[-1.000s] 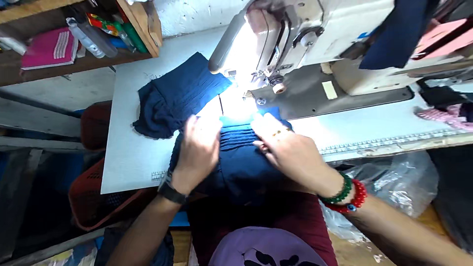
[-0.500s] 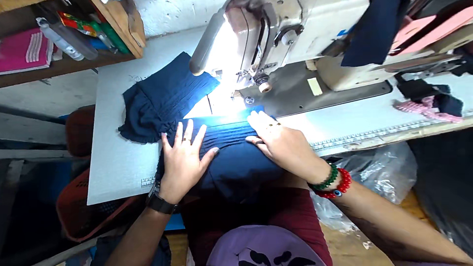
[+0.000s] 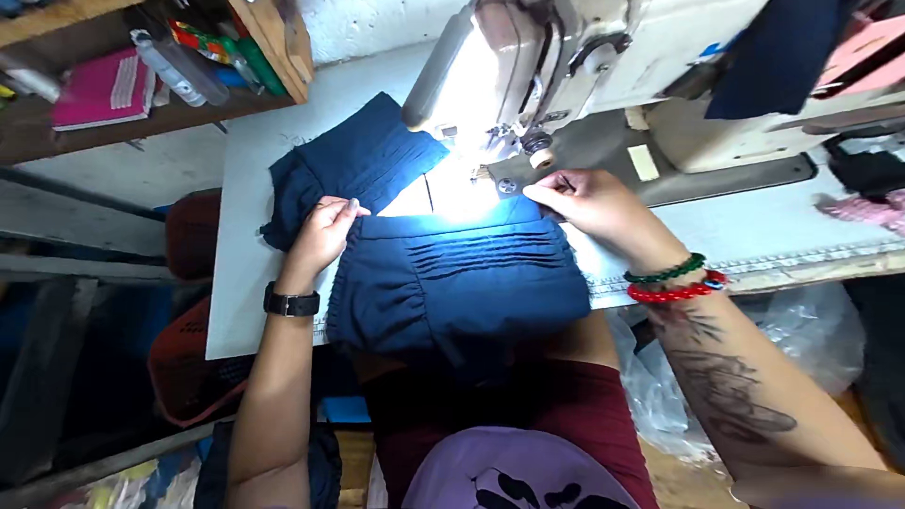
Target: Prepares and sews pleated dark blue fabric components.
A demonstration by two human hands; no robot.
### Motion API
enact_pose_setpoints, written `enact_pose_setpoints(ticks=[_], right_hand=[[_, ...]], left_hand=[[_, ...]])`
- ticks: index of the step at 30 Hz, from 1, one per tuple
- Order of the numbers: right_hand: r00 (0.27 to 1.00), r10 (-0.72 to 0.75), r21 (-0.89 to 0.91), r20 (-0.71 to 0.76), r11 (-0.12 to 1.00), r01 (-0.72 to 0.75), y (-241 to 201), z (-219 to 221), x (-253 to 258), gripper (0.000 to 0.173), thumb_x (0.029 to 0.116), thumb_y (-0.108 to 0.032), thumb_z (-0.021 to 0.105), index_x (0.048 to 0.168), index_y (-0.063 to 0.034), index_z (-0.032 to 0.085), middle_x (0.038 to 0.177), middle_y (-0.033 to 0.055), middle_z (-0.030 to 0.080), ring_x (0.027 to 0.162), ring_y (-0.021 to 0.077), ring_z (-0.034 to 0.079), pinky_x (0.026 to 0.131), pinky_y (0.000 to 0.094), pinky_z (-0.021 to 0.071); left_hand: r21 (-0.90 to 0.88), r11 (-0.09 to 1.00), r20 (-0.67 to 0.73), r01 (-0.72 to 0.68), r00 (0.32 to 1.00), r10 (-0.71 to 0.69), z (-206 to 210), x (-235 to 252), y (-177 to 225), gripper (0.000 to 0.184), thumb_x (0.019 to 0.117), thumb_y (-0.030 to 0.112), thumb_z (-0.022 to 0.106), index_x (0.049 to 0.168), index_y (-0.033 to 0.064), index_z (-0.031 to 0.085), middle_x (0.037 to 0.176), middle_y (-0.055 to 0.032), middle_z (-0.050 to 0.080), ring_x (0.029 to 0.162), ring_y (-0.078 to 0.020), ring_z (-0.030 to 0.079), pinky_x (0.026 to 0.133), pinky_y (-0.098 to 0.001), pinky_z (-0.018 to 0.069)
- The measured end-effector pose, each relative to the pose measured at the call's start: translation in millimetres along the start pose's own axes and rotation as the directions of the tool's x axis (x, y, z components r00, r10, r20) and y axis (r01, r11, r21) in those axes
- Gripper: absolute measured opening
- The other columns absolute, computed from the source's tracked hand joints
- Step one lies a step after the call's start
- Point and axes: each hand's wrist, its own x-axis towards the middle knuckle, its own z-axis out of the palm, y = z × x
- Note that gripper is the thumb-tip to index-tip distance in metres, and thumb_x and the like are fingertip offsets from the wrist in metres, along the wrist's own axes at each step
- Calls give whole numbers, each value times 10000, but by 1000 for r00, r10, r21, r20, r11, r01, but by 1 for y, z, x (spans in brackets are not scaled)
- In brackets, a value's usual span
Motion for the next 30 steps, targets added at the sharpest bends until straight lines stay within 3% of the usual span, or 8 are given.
enact_pose_setpoints(ticks=[2, 5, 9, 13, 18, 22, 25, 30], right_hand=[[1000, -10, 10, 2, 1000, 10, 0, 0, 1, 289, 1023, -364, 635, 1003, -78, 670, 749, 71, 580, 591, 147, 507, 544, 351, 436], [1000, -10, 19, -2, 1000, 10, -1, 0, 1, 254, 1019, -335, 645, 967, -88, 661, 719, 54, 565, 559, 123, 485, 517, 318, 412], [1000, 29, 31, -12, 999, -29, 2, 2, 1, 261, 1023, -335, 640, 951, -83, 645, 714, 60, 557, 553, 141, 493, 513, 339, 425], [999, 41, -4, -26, 999, -41, 3, 2, -2, 282, 1032, -350, 619, 934, -86, 630, 667, 64, 528, 513, 153, 466, 475, 343, 384], [998, 55, -27, -39, 998, -56, 6, 4, -1, 297, 1035, -364, 609, 943, -82, 624, 663, 71, 517, 508, 168, 456, 475, 364, 377], [997, 54, -67, -48, 996, -57, 8, 7, -1, 337, 1037, -391, 598, 926, -74, 621, 662, 89, 511, 517, 205, 461, 481, 405, 374], [998, 11, -121, -58, 993, -18, 10, 8, 0, 361, 1036, -412, 587, 900, -79, 612, 661, 94, 503, 530, 229, 465, 487, 438, 366], [997, -7, -223, -74, 975, -10, 0, 10, 2, 403, 1023, -436, 609, 866, -66, 639, 681, 123, 534, 588, 286, 513, 523, 496, 390]], left_hand=[[-17, 1000, -5, 8, 1000, -8, 1, 4, -4, 305, 1058, 259, 542, 1038, 33, 746, 1174, -106, 642, 1162, -164, 569, 1012, -358, 442], [-2, 1000, -79, -30, 996, 30, 8, 6, -10, 240, 979, 237, 681, 957, 7, 744, 1146, -125, 659, 1135, -178, 591, 997, -369, 465], [57, 998, -150, -39, 987, 47, 15, -8, -4, 235, 1027, 211, 610, 981, -5, 692, 1208, -165, 634, 1120, -265, 601, 962, -462, 482], [132, 991, -177, -11, 984, 34, 21, -9, -4, 275, 1043, 238, 570, 971, -6, 678, 1238, -188, 612, 1178, -333, 570, 974, -574, 431], [174, 985, -206, -8, 978, 44, 25, -7, -7, 251, 1038, 221, 569, 967, 3, 671, 1253, -189, 594, 1186, -345, 561, 960, -600, 424], [166, 986, -218, -18, 974, 55, 26, -9, -7, 216, 1028, 177, 581, 943, -6, 657, 1250, -191, 584, 1170, -320, 561, 961, -524, 457], [189, 982, -216, -11, 975, 52, 26, -9, -6, 209, 1023, 177, 586, 938, -1, 658, 1252, -196, 577, 1181, -346, 552, 956, -573, 434], [207, 975, -206, 87, 978, -43, 21, 10, -12, 244, 970, 254, 686, 912, 22, 730, 1124, -159, 630, 1135, -297, 575, 972, -578, 394]])
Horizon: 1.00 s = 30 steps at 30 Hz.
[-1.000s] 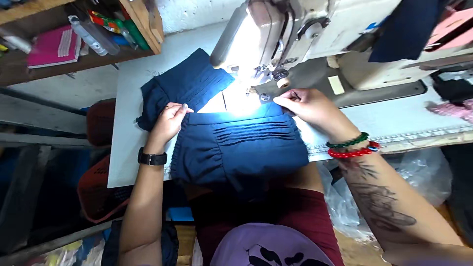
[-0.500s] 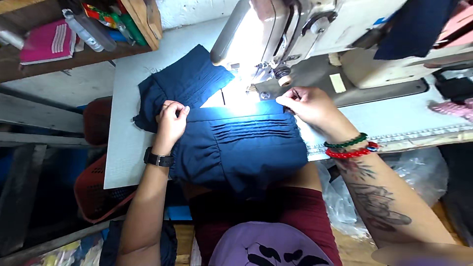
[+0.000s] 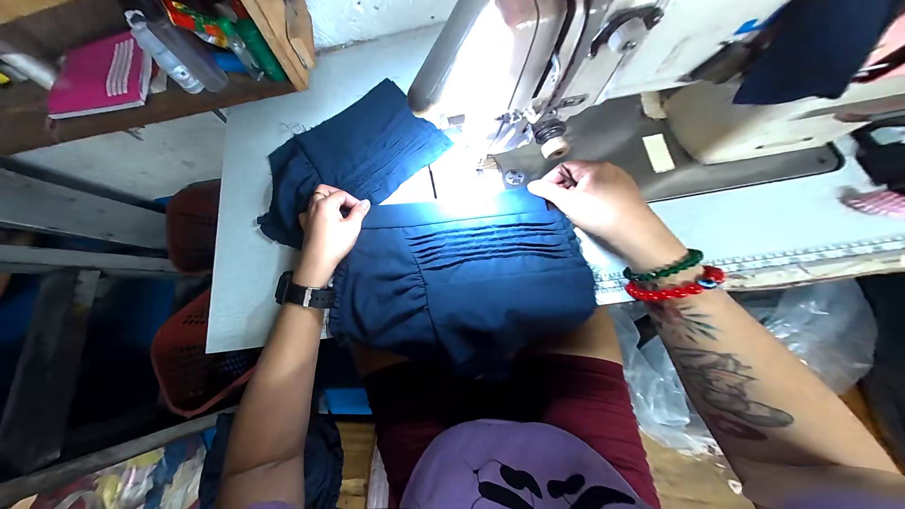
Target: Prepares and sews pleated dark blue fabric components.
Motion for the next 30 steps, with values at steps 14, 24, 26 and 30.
enact_pose_setpoints(ticks=[14, 24, 26, 30], right_hand=[[987, -146, -189, -68, 973, 131, -1, 10, -1, 388, 1033, -409, 600, 981, -25, 612, 765, 189, 583, 663, 387, 602, 539, 580, 464], [801, -595, -269, 75, 761, 590, -11, 16, -42, 336, 1036, -322, 533, 1214, -112, 726, 1142, 151, 690, 988, 356, 691, 725, 544, 574], [765, -616, -186, 188, 742, 644, -20, 20, -69, 350, 1051, -346, 513, 1192, -123, 744, 1082, 130, 708, 866, 303, 711, 644, 486, 584], [694, -686, -115, 221, 688, 717, -45, 35, -100, 352, 1044, -374, 502, 1150, -166, 764, 983, 58, 735, 720, 217, 704, 533, 396, 548]], left_hand=[[340, 935, -74, -98, 989, 130, 7, -13, 18, 227, 1000, 253, 592, 1093, 74, 693, 1213, -186, 628, 1168, -391, 581, 948, -623, 411], [163, 838, 274, -521, 840, 469, 8, -105, 11, 403, 1079, 267, 442, 1417, 138, 621, 1567, -55, 493, 1512, -238, 365, 1241, -570, 259], [27, 859, 239, -511, 838, 490, -21, -101, -14, 324, 1007, 169, 521, 1241, 128, 741, 1458, -30, 605, 1454, -202, 454, 1248, -553, 259], [26, 912, 71, -410, 910, 407, -49, -94, -17, 258, 949, 127, 551, 1040, 63, 784, 1199, -72, 728, 1207, -216, 644, 1100, -450, 459]])
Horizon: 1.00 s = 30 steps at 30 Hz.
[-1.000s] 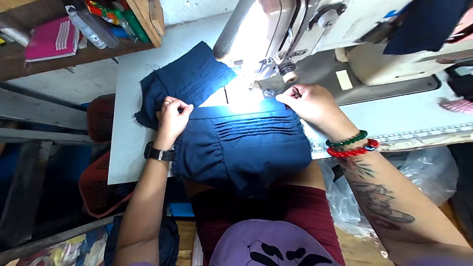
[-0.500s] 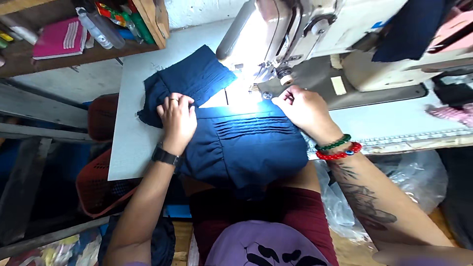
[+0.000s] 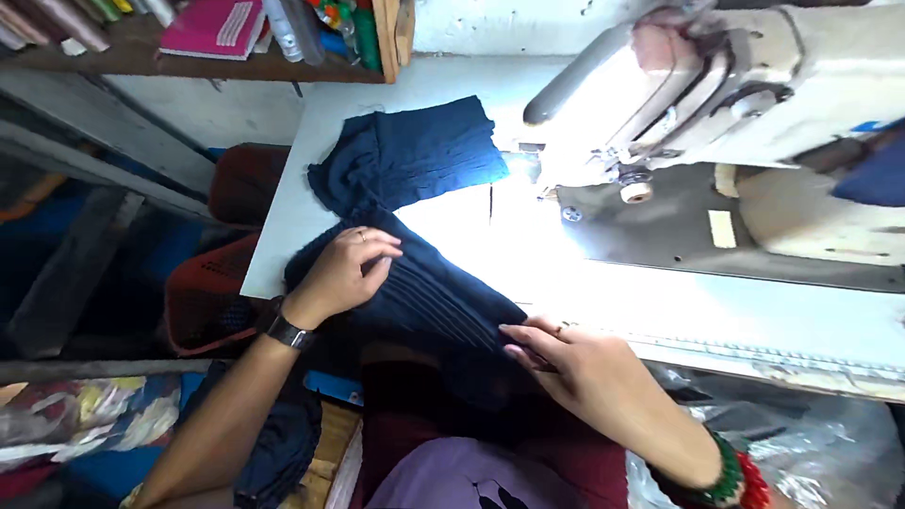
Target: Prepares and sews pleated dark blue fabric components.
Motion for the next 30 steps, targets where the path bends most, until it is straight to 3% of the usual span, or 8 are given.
enact_pose_setpoints(ticks=[4, 12, 18, 21, 23, 25, 27, 30], right_hand=[[999, 34, -66, -5, 997, -35, 0, 12, 8, 360, 1046, -354, 517, 1276, -178, 731, 1154, 102, 733, 843, 282, 728, 627, 447, 581], [997, 57, -58, -54, 997, -60, 3, 22, -4, 344, 1019, -332, 555, 1255, -174, 748, 1070, 108, 719, 740, 249, 686, 554, 404, 538], [997, 51, -74, -54, 996, -55, -5, 21, 1, 328, 990, -310, 582, 1232, -174, 757, 1162, 146, 695, 707, 252, 661, 540, 408, 523], [997, 11, -85, -77, 996, -17, -10, 20, 6, 330, 995, -298, 581, 1260, -180, 738, 1277, 137, 682, 755, 247, 681, 558, 394, 531], [997, -32, -93, -74, 995, 25, -12, 21, 9, 353, 995, -261, 567, 1305, -185, 717, 1334, 109, 674, 865, 250, 707, 612, 392, 550], [997, -51, -100, -51, 994, 46, -12, 22, 12, 372, 1000, -239, 544, 1332, -185, 702, 1383, 92, 659, 1026, 274, 725, 691, 417, 586], [998, -55, -104, -39, 993, 51, -10, 23, 12, 376, 1007, -238, 532, 1341, -187, 696, 1401, 92, 648, 1056, 286, 721, 697, 432, 588], [998, -54, -114, -34, 992, 49, -8, 22, 14, 379, 1005, -233, 533, 1347, -201, 694, 1410, 96, 642, 971, 288, 735, 632, 432, 574]], left_hand=[[73, 996, -58, 60, 997, -56, 13, 16, -19, 265, 1016, 124, 557, 1189, 28, 734, 1283, -126, 681, 1241, -265, 616, 1086, -432, 474], [8, 980, -166, 200, 966, -196, 9, 52, -71, 349, 945, 208, 714, 1241, 26, 700, 1313, -218, 615, 1290, -401, 523, 1106, -541, 404], [-87, 972, -54, 218, 973, -223, -4, 90, -93, 190, 934, 172, 710, 965, -13, 746, 1118, -211, 683, 1186, -354, 589, 1059, -507, 428], [-46, 969, -12, 245, 969, -245, -2, 105, -97, 202, 944, 181, 701, 968, -15, 744, 1151, -215, 663, 1216, -356, 566, 1078, -501, 411], [-65, 978, -21, 200, 979, -201, -2, 108, -101, 220, 968, 167, 667, 959, -40, 742, 1136, -223, 674, 1201, -349, 582, 1077, -481, 417], [-112, 977, -5, 183, 983, -185, -8, 109, -99, 287, 1035, 160, 557, 979, -42, 752, 1130, -198, 692, 1185, -292, 603, 1068, -426, 428], [-185, 952, 43, 244, 970, -240, -16, 108, -95, 357, 1082, 205, 473, 1046, 6, 766, 1167, -143, 682, 1174, -206, 597, 1050, -371, 432], [-253, 939, 90, 235, 972, -219, -23, 103, -99, 310, 1014, 293, 620, 1068, 16, 749, 1217, -120, 671, 1186, -175, 601, 1024, -347, 468]])
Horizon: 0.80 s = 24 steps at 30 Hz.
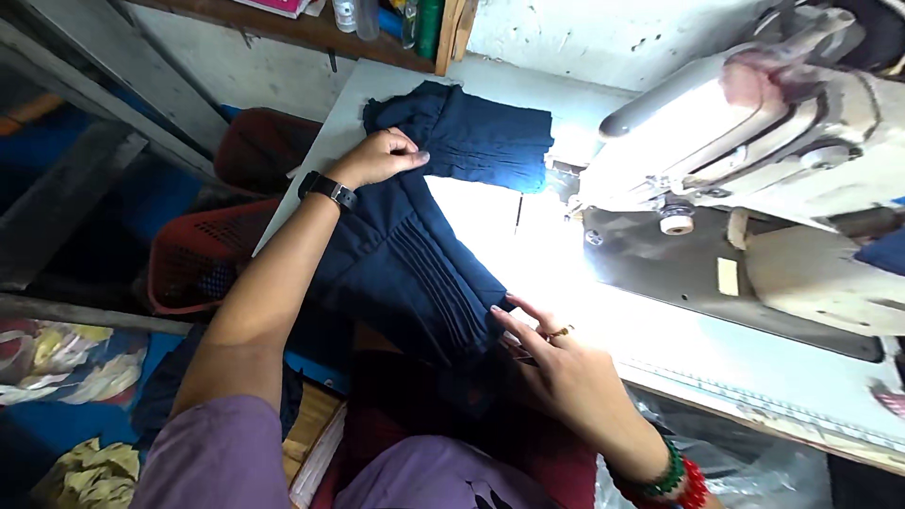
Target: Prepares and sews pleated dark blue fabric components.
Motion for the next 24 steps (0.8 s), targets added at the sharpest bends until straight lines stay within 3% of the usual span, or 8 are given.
enact_pose_setpoints(ticks=[2, 4, 6, 9, 12, 17, 21, 24], right_hand=[[1000, 14, -2, -6, 1000, -14, 1, -1, 2, 380, 999, -239, 540, 1346, -218, 695, 1413, 129, 630, 842, 280, 724, 563, 426, 543], [998, 54, 43, -16, 998, -53, 2, -3, 5, 376, 996, -268, 567, 1345, -218, 698, 1404, 189, 607, 720, 256, 679, 515, 412, 508], [993, 115, 122, -33, 986, -110, 2, -4, 9, 372, 1013, -318, 573, 1336, -177, 694, 1344, 173, 644, 726, 220, 677, 540, 391, 520], [979, 196, 199, -53, 963, -182, 4, 0, 13, 469, 1033, -389, 559, 1340, -40, 619, 1045, 89, 727, 696, 162, 644, 588, 362, 536], [964, 262, 253, -53, 937, -240, 4, 6, 19, 524, 1031, -402, 576, 1374, -6, 572, 1074, 55, 734, 726, 114, 634, 638, 321, 542], [944, 325, 308, -49, 904, -295, 4, 14, 28, 511, 1010, -360, 627, 1380, -10, 585, 980, 45, 734, 680, 84, 628, 605, 278, 543], [941, 339, 317, -13, 894, -317, 1, 13, 25, 433, 1010, -279, 589, 1368, -35, 593, 853, 15, 702, 644, 75, 611, 595, 265, 534], [931, 366, 326, 13, 878, -350, -6, 2, 10, 380, 992, -261, 567, 1313, -68, 630, 776, -11, 679, 596, 56, 599, 554, 258, 531]], left_hand=[[-20, 999, 47, -30, 998, 31, -1, -1, -2, 250, 920, 258, 750, 1032, 34, 753, 1238, -123, 648, 1230, -195, 574, 1024, -343, 481], [-13, 998, 66, -57, 996, 58, -2, 0, -2, 220, 878, 218, 783, 994, 33, 758, 1248, -138, 650, 1266, -216, 549, 1073, -370, 433], [5, 998, 77, -69, 995, 68, -2, 0, -1, 210, 877, 216, 777, 973, 30, 759, 1256, -149, 649, 1282, -227, 539, 1098, -383, 407], [21, 998, 101, -65, 993, 62, -3, 0, 1, 202, 887, 204, 751, 970, 19, 753, 1305, -165, 630, 1319, -240, 519, 1127, -394, 384], [35, 997, 114, -64, 992, 59, -4, 0, 5, 173, 919, 161, 712, 971, -2, 739, 1340, -173, 618, 1335, -238, 519, 1135, -384, 387], [64, 996, 95, -70, 993, 63, -3, 3, 7, 178, 946, 130, 680, 992, -36, 730, 1258, -185, 661, 1275, -257, 565, 1109, -395, 409], [73, 996, 80, -56, 996, 50, 1, 12, 15, 188, 952, 156, 687, 1018, -14, 734, 1239, -179, 672, 1253, -258, 580, 1097, -405, 418], [123, 985, 77, -121, 991, 112, 18, 28, 28, 193, 934, 192, 700, 985, 12, 750, 1198, -168, 687, 1237, -283, 584, 1080, -450, 423]])
